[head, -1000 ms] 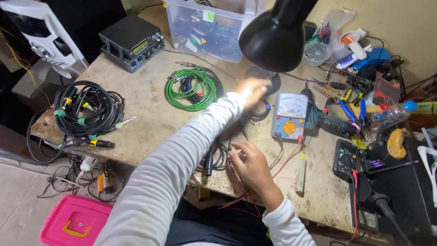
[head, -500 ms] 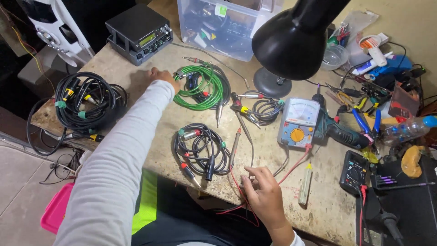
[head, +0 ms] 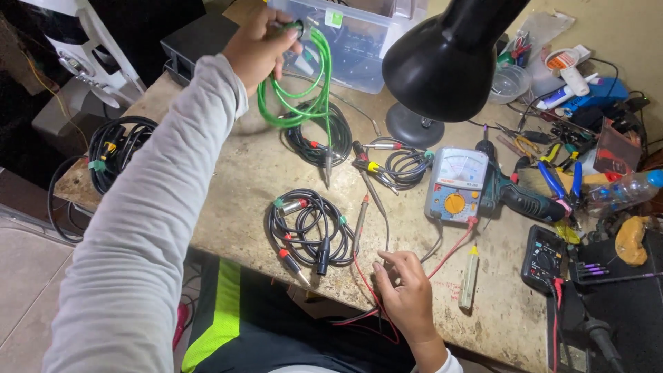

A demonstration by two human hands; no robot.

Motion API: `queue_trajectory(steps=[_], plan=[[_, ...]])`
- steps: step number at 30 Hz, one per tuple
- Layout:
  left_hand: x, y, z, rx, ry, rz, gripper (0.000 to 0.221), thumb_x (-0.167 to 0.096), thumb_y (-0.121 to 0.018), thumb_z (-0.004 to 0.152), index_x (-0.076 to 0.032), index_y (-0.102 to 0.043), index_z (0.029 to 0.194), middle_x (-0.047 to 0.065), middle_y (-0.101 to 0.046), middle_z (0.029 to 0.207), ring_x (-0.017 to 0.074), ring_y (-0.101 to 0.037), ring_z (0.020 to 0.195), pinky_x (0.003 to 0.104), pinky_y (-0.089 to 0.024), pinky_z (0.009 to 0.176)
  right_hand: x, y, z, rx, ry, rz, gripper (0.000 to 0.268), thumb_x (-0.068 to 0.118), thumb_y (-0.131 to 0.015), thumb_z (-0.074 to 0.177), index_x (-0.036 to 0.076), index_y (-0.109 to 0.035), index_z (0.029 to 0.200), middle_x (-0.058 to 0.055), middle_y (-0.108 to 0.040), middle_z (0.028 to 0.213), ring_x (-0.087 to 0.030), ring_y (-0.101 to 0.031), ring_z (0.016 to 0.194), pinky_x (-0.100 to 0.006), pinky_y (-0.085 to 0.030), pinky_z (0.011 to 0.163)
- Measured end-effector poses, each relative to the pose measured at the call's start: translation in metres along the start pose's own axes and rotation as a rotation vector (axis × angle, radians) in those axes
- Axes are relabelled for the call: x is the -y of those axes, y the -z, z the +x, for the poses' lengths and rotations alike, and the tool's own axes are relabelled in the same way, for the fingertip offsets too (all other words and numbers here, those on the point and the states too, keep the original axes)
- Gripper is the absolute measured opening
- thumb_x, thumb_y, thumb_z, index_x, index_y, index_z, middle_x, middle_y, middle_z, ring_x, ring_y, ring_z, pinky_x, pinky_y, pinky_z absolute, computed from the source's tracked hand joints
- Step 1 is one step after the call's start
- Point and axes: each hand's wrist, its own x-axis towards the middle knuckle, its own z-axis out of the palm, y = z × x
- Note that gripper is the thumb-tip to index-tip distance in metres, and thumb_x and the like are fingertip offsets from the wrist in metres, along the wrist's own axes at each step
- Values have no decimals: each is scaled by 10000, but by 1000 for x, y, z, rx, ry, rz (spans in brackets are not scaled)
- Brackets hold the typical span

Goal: Testing the continuity of various electronic cables using a multimeter and organizing them on a workbench.

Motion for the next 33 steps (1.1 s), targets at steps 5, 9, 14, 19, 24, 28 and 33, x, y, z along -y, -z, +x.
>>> queue_trajectory(steps=[5, 9, 14, 19, 24, 28, 33], plan=[[-57, 4, -2, 50, -76, 19, 210, -229, -574, 1060, -115, -573, 1237, 89, -680, 924, 106, -454, 537, 241, -441, 480, 4, 3, -2, -22, -9, 36, 276, 221, -691, 928, 77, -736, 1159, -48, -680, 982, -132, -656, 757, -238, -592, 662], [-93, -2, -18, 96, -86, 93, 175, -221, -581, 1055, -112, -551, 1188, 85, -678, 960, 137, -517, 662, 271, -477, 575, 7, 4, -2, -46, -14, 47, 281, 228, -698, 926, 69, -744, 1154, -43, -689, 984, -129, -647, 751, -252, -580, 659], [-127, -16, -52, 146, -96, 186, 145, -212, -590, 1047, -110, -524, 1127, 81, -675, 1005, 177, -597, 819, 309, -523, 694, 9, 6, -3, -47, -17, 55, 280, 241, -686, 936, 64, -750, 1144, -40, -689, 974, -135, -646, 752, -269, -567, 673], [-126, -81, -125, 252, -120, 242, 154, -208, -576, 1023, -102, -498, 1101, 77, -693, 929, 179, -680, 692, 283, -531, 540, 9, 7, -3, -73, -10, 107, 250, 200, -690, 935, 52, -745, 1129, -73, -696, 1002, -157, -677, 787, -267, -593, 701], [-70, -174, -235, 442, -205, 394, 301, -150, -637, 950, -104, -547, 1233, 89, -727, 1040, 258, -721, 838, 396, -602, 683, 0, 6, -8, -82, 59, 68, 189, 160, -684, 949, 21, -720, 1071, -79, -657, 971, -152, -613, 693, -291, -529, 615], [-31, -195, -272, 732, -144, 469, 550, -276, -751, 816, -111, -508, 1282, 165, -710, 1073, 397, -669, 948, 519, -517, 697, 4, 18, -16, 16, -5, -41, 235, 90, -666, 854, 43, -718, 1078, -90, -657, 996, -240, -685, 847, -348, -585, 661], [-31, -172, -259, 768, -77, 524, 812, -255, -847, 749, -213, -428, 1443, 93, -657, 1358, 347, -715, 1006, 510, -569, 678, 8, 30, -25, -24, 11, -4, 249, 155, -718, 927, 51, -740, 1152, -90, -684, 984, -174, -683, 753, -275, -613, 645]])
